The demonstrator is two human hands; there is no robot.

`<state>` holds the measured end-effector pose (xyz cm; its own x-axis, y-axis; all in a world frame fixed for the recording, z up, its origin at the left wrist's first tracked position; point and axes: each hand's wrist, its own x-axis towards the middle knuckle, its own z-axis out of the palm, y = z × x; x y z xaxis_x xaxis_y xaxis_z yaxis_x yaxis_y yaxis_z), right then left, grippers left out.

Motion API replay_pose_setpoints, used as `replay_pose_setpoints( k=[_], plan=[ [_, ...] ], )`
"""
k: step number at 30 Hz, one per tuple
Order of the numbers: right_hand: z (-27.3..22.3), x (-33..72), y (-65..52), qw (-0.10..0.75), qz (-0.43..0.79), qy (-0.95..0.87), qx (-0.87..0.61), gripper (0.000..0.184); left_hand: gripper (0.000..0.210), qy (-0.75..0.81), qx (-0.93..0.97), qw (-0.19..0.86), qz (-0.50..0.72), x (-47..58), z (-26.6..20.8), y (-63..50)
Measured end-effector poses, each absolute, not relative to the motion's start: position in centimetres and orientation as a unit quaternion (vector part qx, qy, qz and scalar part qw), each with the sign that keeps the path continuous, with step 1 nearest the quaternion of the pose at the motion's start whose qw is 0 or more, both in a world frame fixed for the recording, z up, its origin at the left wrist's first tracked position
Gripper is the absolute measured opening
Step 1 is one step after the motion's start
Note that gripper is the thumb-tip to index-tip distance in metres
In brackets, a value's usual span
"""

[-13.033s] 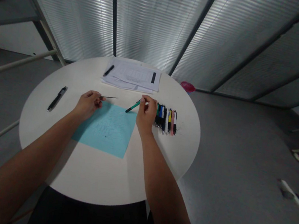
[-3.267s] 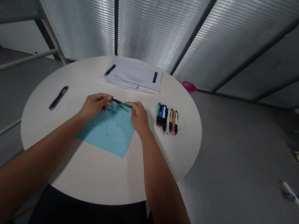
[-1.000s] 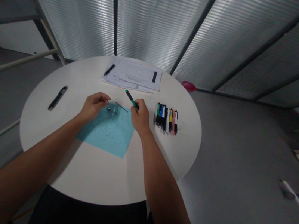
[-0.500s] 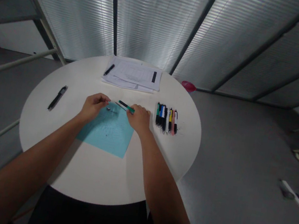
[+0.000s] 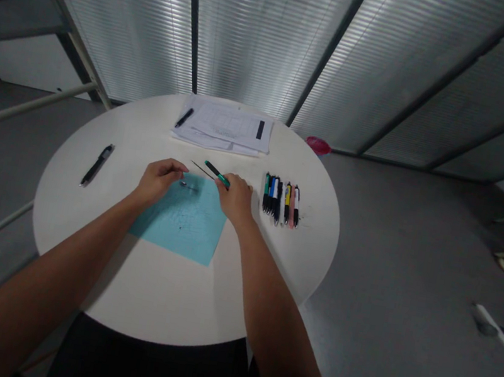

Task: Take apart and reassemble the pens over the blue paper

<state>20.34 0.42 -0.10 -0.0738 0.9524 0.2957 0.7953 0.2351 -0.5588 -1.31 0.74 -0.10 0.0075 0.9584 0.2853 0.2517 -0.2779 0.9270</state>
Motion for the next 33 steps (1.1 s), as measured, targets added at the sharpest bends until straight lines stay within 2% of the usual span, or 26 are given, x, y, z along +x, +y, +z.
replay_pose_setpoints(
  k=[4,8,15,22,33],
  plan=[
    [-0.5,20.1,0.6,0.382,0.2,-0.726,-0.536,0.021,0.019,0.482,0.662,0.33,0.47,-0.8,0.7,0.2],
    [-0.6,19.9,0.4,0.397,0.248,-0.731,-0.496,0.021,0.021,0.449,0.663,0.357,0.48,-0.5,1.1,-0.1],
    [-0.2,19.9,0.2,0.399,0.229,-0.746,-0.481,0.022,0.024,0.43,0.595,0.432,0.524,-0.1,1.0,0.2],
    [-0.3,20.2,0.2,0.354,0.201,-0.76,-0.506,0.037,0.028,0.396,0.419,0.541,0.612,-0.5,0.8,1.0],
    [0.5,20.2,-0.3,0.332,0.173,-0.765,-0.524,0.04,0.018,0.405,0.376,0.57,0.608,-0.6,1.7,0.7]
  ],
)
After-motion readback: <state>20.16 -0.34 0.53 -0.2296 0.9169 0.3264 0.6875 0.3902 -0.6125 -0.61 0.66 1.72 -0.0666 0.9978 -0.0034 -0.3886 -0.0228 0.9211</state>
